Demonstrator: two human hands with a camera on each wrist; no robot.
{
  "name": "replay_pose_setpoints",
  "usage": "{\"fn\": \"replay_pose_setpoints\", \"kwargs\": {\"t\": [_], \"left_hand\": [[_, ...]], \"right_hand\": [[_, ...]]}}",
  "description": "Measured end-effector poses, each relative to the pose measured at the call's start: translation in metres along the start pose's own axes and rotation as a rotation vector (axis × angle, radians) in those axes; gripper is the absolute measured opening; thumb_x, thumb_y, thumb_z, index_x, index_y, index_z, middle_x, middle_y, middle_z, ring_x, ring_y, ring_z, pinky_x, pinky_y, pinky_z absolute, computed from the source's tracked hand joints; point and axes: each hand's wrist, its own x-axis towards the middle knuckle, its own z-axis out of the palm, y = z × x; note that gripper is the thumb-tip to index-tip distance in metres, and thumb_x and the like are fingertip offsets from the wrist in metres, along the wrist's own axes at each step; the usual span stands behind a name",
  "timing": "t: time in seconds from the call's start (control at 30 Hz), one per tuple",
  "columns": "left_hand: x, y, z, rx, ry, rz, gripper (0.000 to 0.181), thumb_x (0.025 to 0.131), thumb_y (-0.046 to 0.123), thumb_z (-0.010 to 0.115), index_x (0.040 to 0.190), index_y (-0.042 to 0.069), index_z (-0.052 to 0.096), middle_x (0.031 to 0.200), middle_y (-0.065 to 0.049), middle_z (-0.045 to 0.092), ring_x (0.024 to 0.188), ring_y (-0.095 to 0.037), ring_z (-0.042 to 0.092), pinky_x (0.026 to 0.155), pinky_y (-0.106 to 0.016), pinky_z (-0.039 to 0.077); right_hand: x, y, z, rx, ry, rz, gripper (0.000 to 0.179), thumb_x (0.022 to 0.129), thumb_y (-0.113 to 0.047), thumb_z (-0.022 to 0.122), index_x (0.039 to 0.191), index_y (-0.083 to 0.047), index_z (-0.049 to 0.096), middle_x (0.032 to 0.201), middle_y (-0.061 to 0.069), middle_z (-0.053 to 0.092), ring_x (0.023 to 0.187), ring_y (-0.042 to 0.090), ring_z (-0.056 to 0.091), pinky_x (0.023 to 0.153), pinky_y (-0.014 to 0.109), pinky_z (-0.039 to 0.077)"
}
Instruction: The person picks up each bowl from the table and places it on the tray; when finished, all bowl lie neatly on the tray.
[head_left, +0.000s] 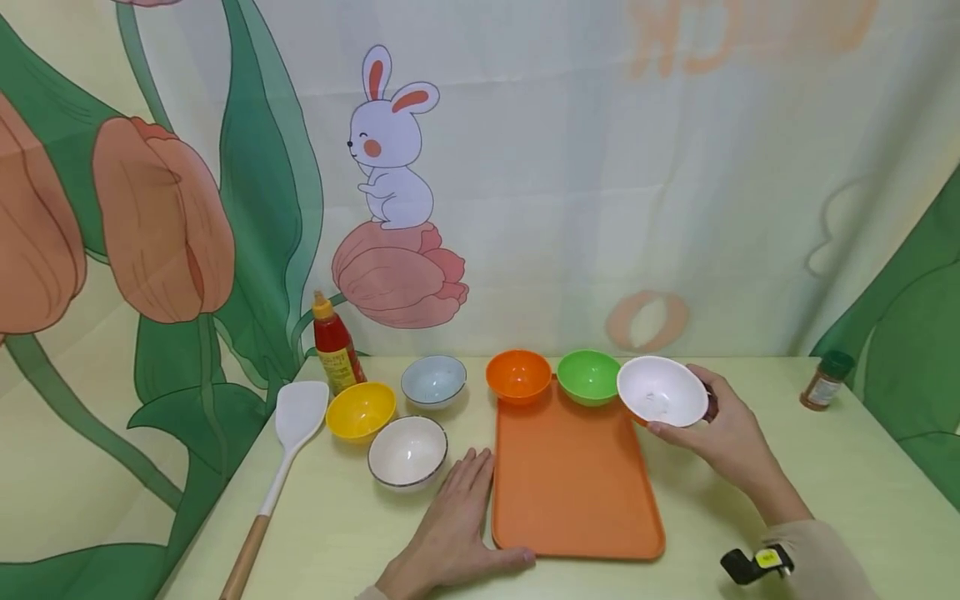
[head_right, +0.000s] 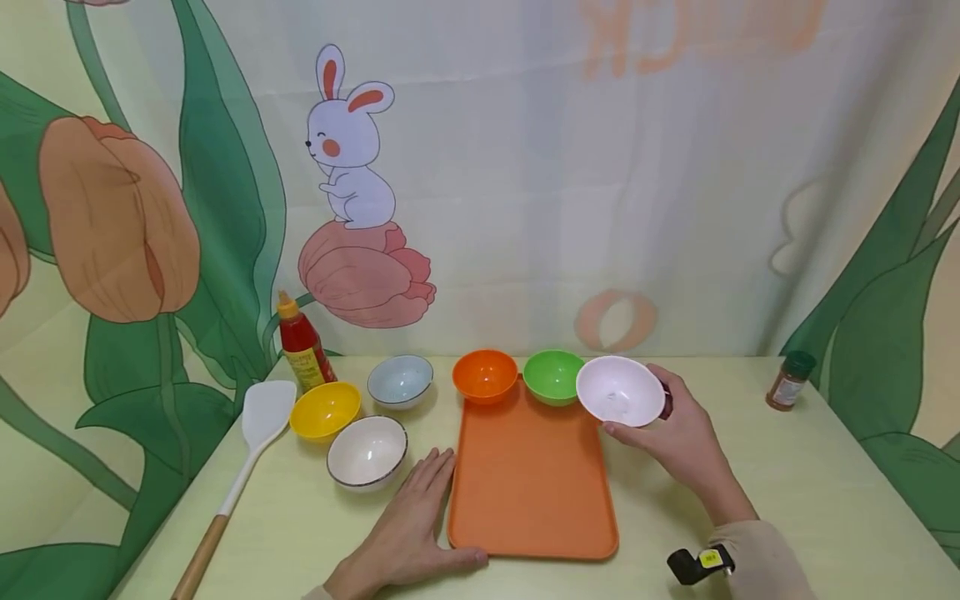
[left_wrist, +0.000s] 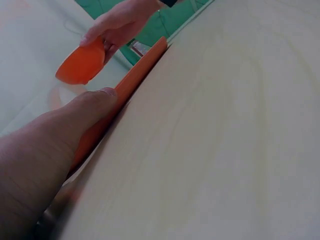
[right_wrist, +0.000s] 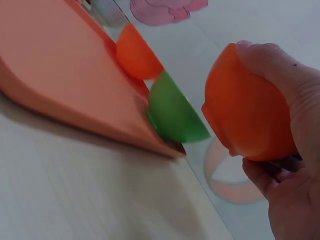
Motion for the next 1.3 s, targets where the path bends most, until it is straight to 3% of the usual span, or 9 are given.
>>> {"fn": "replay_pose_setpoints", "kwargs": {"t": [0.23,0.6,1.07,1.3], "left_hand": [[0.001,0.001,0.0,-0.008,0.0,-0.001,0.141,0.079,0.099,0.065,0.177,0.006,0.025,0.184,-0.013,0.025,0.172,-0.034,0.018,0.141,-0.055,0.018],[-0.001,-0.001,0.001,-0.012,-0.012,-0.014,0.142,0.079,0.101,0.062,0.178,0.007,0.022,0.185,-0.012,0.023,0.173,-0.034,0.017,0.14,-0.057,0.017],[0.003,0.001,0.001,0.02,-0.011,-0.015,0.142,0.079,0.102,0.06,0.178,0.007,0.023,0.185,-0.012,0.024,0.173,-0.033,0.017,0.14,-0.055,0.018],[0.0,0.0,0.0,0.009,-0.012,-0.014,0.142,0.079,0.102,0.061,0.178,0.007,0.022,0.185,-0.012,0.023,0.173,-0.033,0.017,0.141,-0.056,0.018]], "right_hand": [[-0.011,-0.012,0.017,0.036,-0.06,-0.012,0.109,0.081,-0.029,0.104,0.166,-0.003,0.04,0.149,0.021,0.06,0.129,0.036,0.063,0.097,0.006,0.051],[-0.024,-0.002,0.045,0.034,-0.136,-0.003,0.108,0.077,-0.034,0.106,0.163,-0.009,0.047,0.152,0.013,0.062,0.125,0.03,0.069,0.097,0.016,0.058],[-0.025,0.008,0.058,0.117,-0.168,0.011,0.107,0.077,-0.032,0.106,0.163,-0.01,0.047,0.153,0.011,0.061,0.136,0.033,0.064,0.104,0.01,0.052],[-0.026,0.008,0.064,0.072,-0.153,0.009,0.109,0.079,-0.035,0.105,0.166,-0.01,0.044,0.153,0.012,0.051,0.141,0.037,0.06,0.108,0.005,0.042]]}}
